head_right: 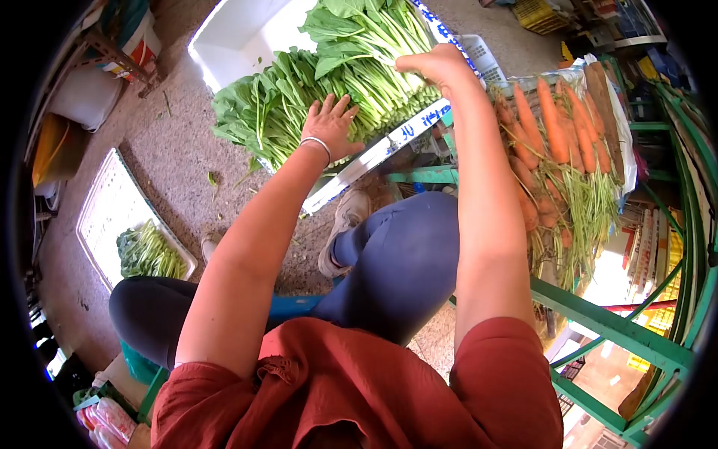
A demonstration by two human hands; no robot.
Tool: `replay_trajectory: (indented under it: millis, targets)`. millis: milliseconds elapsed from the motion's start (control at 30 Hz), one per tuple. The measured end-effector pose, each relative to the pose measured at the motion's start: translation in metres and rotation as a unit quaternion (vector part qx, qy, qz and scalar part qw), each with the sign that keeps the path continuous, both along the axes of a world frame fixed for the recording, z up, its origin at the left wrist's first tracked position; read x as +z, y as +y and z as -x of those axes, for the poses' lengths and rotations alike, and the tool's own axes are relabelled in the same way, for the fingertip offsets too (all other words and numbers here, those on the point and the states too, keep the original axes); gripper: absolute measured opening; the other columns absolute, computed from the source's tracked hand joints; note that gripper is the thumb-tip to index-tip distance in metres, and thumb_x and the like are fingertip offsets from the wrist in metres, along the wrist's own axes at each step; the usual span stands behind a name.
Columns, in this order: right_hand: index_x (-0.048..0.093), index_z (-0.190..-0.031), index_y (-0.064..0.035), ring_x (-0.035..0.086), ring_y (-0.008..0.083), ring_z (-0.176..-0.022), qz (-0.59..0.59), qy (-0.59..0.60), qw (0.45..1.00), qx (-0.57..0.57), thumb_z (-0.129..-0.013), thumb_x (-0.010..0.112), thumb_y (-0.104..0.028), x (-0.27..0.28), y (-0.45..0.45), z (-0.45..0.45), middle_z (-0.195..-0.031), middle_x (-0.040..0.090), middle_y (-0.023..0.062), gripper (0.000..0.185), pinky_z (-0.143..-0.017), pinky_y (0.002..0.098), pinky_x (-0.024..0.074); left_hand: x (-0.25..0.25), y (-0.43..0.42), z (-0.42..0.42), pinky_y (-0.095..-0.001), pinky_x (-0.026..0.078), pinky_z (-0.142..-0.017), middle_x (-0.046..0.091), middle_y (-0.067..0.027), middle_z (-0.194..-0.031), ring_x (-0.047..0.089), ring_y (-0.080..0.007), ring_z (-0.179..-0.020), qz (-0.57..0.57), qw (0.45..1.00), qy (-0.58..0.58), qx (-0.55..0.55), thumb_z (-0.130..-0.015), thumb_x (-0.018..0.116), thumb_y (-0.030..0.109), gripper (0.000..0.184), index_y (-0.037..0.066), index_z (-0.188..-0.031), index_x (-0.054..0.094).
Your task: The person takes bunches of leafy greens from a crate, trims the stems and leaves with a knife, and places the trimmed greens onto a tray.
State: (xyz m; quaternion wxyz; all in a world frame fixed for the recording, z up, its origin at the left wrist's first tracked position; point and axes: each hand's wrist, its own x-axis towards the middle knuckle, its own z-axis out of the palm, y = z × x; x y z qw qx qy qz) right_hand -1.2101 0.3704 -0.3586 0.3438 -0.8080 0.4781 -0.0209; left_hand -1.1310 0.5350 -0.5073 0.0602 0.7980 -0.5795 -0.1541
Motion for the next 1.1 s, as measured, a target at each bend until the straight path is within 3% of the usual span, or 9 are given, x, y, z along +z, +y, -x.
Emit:
replay_trajectory:
  millis: [133,167,267,433,500,567,700,967,1100]
  targets:
    - [0.063,-0.077,-0.0029,0.039,0.0081,-0.046,-0.060,-0.031,0.997,-0.028,-0.058,0.076,-0.029,0.008,0.004,0.006,-0.062,0.053,0.0009,0.035,-0.038,0.0234,0.0260,0.008,-0.005,-0.008,-0.0426,0.019,-0.108,0.022,-0.0089,-0.145,0.022,-0.0263,-0.133,0.067,0.995,0.069,0.028,-0.071,0.058,0.059,0.082,0.016,-0.136,0.034]
    - [0.063,-0.078,-0.0042,0.040,0.0073,-0.046,-0.088,-0.057,0.994,-0.030,-0.058,0.076,-0.029,0.010,0.006,0.009,-0.062,0.054,-0.0001,0.034,-0.037,0.0231,0.0248,0.009,-0.002,-0.008,-0.0411,0.029,-0.102,0.040,-0.0107,-0.133,0.037,-0.0270,-0.124,0.174,0.978,0.098,0.062,-0.073,0.062,0.048,0.066,0.013,-0.126,0.045]
    - [0.064,-0.080,-0.0061,0.039,0.0041,-0.047,-0.127,-0.094,0.987,-0.015,-0.060,0.075,-0.028,0.025,0.020,0.010,-0.065,0.054,-0.0025,0.032,-0.036,0.0204,0.0227,0.031,0.008,-0.013,-0.0370,0.040,-0.079,0.054,-0.0076,-0.095,0.051,-0.0244,-0.094,0.382,0.920,0.029,0.079,-0.068,0.068,0.018,0.033,0.010,-0.096,0.052]
    - [0.064,-0.078,-0.0055,0.043,0.0052,-0.044,-0.157,-0.153,0.976,-0.010,-0.057,0.076,-0.027,0.039,0.056,0.006,-0.062,0.057,-0.0006,0.032,-0.035,0.0194,0.0231,0.076,0.023,-0.014,-0.0424,0.028,-0.096,0.041,-0.0100,-0.123,0.041,-0.0269,-0.114,0.559,0.815,-0.127,0.085,-0.058,0.075,0.019,0.077,0.015,-0.126,0.041]
    - [0.064,-0.078,-0.0023,0.046,0.0057,-0.042,-0.200,-0.124,0.971,0.043,-0.057,0.077,-0.026,0.037,0.065,0.005,-0.060,0.058,0.0022,0.034,-0.034,0.0179,0.0255,0.088,0.030,-0.022,-0.0467,0.013,-0.108,0.031,-0.0107,-0.137,0.027,-0.0285,-0.129,0.548,0.817,-0.164,0.067,-0.054,0.074,0.019,0.089,0.015,-0.133,0.035]
    - [0.064,-0.077,-0.0017,0.047,0.0057,-0.042,-0.236,-0.127,0.960,0.080,-0.057,0.077,-0.025,0.033,0.079,0.004,-0.061,0.060,0.0030,0.033,-0.034,0.0177,0.0272,0.099,0.042,-0.034,-0.0487,0.009,-0.108,0.029,-0.0095,-0.140,0.023,-0.0286,-0.132,0.516,0.828,-0.208,0.068,-0.058,0.069,0.016,0.084,0.015,-0.134,0.034]
    - [0.064,-0.077,-0.0016,0.049,0.0054,-0.043,-0.295,-0.126,0.942,0.100,-0.060,0.076,-0.023,0.044,0.121,0.001,-0.062,0.061,0.0028,0.030,-0.035,0.0174,0.0288,0.112,0.071,-0.047,-0.0494,0.007,-0.108,0.039,-0.0042,-0.136,0.032,-0.0222,-0.130,0.518,0.819,-0.240,0.064,-0.073,0.051,0.006,0.057,0.013,-0.129,0.044]
    - [0.063,-0.083,-0.0021,0.054,0.0061,-0.047,-0.291,-0.109,0.938,0.154,-0.068,0.073,-0.033,0.084,0.173,-0.010,-0.066,0.062,0.0033,0.035,-0.033,0.0157,0.0287,0.133,0.114,-0.055,-0.0460,0.015,-0.108,0.056,-0.0028,-0.116,0.046,-0.0220,-0.118,0.585,0.787,-0.182,0.070,-0.072,0.058,0.017,0.042,0.013,-0.114,0.054]
    - [0.056,-0.103,-0.0035,0.065,0.0207,-0.060,-0.418,-0.083,0.884,0.192,-0.074,0.060,-0.058,0.123,0.186,-0.014,-0.086,0.063,0.0130,0.061,-0.027,0.0141,0.0347,0.137,0.132,-0.049,-0.0443,0.033,-0.099,0.061,-0.0059,-0.100,0.058,-0.0240,-0.098,0.626,0.766,-0.090,0.118,-0.062,0.070,0.022,0.043,0.009,-0.102,0.058]
